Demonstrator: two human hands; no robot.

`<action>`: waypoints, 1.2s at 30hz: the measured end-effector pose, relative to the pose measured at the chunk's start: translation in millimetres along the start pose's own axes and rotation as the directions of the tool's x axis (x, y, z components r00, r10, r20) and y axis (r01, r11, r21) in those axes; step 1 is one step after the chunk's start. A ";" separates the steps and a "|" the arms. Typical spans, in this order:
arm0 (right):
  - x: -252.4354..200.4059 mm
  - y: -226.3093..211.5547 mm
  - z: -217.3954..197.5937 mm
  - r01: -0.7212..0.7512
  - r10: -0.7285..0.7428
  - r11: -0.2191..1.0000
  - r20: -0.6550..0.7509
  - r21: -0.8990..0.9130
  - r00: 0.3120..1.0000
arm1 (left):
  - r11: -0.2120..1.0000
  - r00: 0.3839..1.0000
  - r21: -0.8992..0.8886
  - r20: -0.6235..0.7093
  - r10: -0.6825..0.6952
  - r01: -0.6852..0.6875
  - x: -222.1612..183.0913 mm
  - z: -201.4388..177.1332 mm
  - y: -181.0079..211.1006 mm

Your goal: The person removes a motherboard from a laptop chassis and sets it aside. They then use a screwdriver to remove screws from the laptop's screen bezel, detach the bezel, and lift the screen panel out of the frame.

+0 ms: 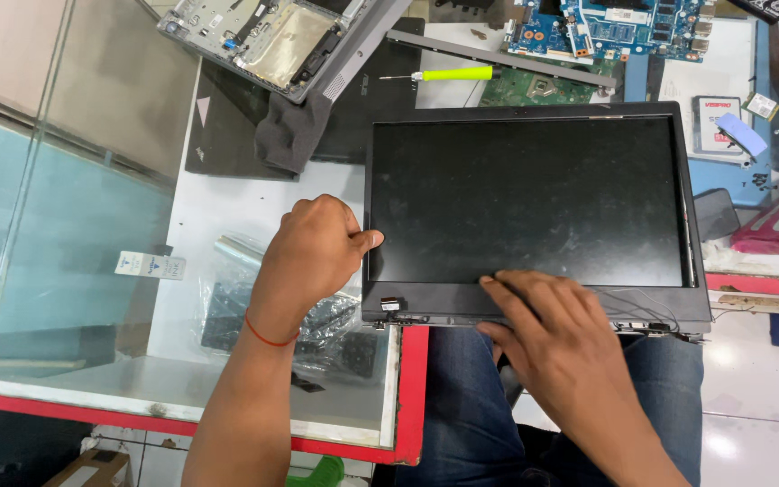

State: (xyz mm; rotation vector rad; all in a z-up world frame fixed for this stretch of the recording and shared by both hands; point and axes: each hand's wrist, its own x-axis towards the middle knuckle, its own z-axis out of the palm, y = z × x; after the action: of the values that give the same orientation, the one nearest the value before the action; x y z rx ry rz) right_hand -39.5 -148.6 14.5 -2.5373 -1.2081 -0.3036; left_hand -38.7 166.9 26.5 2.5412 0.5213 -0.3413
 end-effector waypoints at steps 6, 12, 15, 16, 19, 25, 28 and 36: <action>7.1 -4.1 12.2 0.002 -0.009 0.995 0.058 0.104 0.998 | 1.000 0.999 0.010 -0.022 -0.026 0.027 -4.4 -1.9 4.9; 20.1 23.7 26.0 -0.153 0.063 0.923 0.254 0.354 0.965 | 0.984 0.979 -0.149 0.191 -0.068 0.097 -9.3 -31.3 18.1; 24.6 23.5 22.1 -0.165 0.065 0.945 0.333 0.282 0.941 | 0.954 0.930 -0.234 0.355 -0.097 0.189 -3.6 -41.3 15.8; 25.7 23.1 22.3 -0.162 0.062 0.946 0.333 0.282 0.941 | 0.953 0.930 -0.236 0.353 -0.099 0.191 -1.1 -41.3 10.0; 30.9 19.7 16.8 -0.089 -0.003 0.964 0.343 0.252 0.939 | 0.933 0.875 -0.308 0.483 -0.018 0.189 5.1 -39.0 -6.3; 56.0 5.4 16.0 -0.145 -0.016 0.949 0.500 0.282 0.866 | 0.883 0.853 -0.445 0.509 0.115 0.146 14.2 -32.0 -19.9; 75.3 -6.1 19.2 -0.241 0.061 0.935 0.551 0.261 0.832 | 0.829 0.868 -0.545 0.463 0.178 0.121 13.4 -30.7 -25.7; 102.0 -23.5 17.7 -0.323 0.061 0.900 0.647 0.294 0.760 | 0.757 0.823 -0.638 0.501 0.269 0.140 25.3 -22.5 -40.7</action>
State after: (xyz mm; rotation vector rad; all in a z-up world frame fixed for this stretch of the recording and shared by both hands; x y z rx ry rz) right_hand 6.5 -55.2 35.2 -2.4188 -1.0305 0.8307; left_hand -30.4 218.7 19.0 1.6438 0.2395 -0.7212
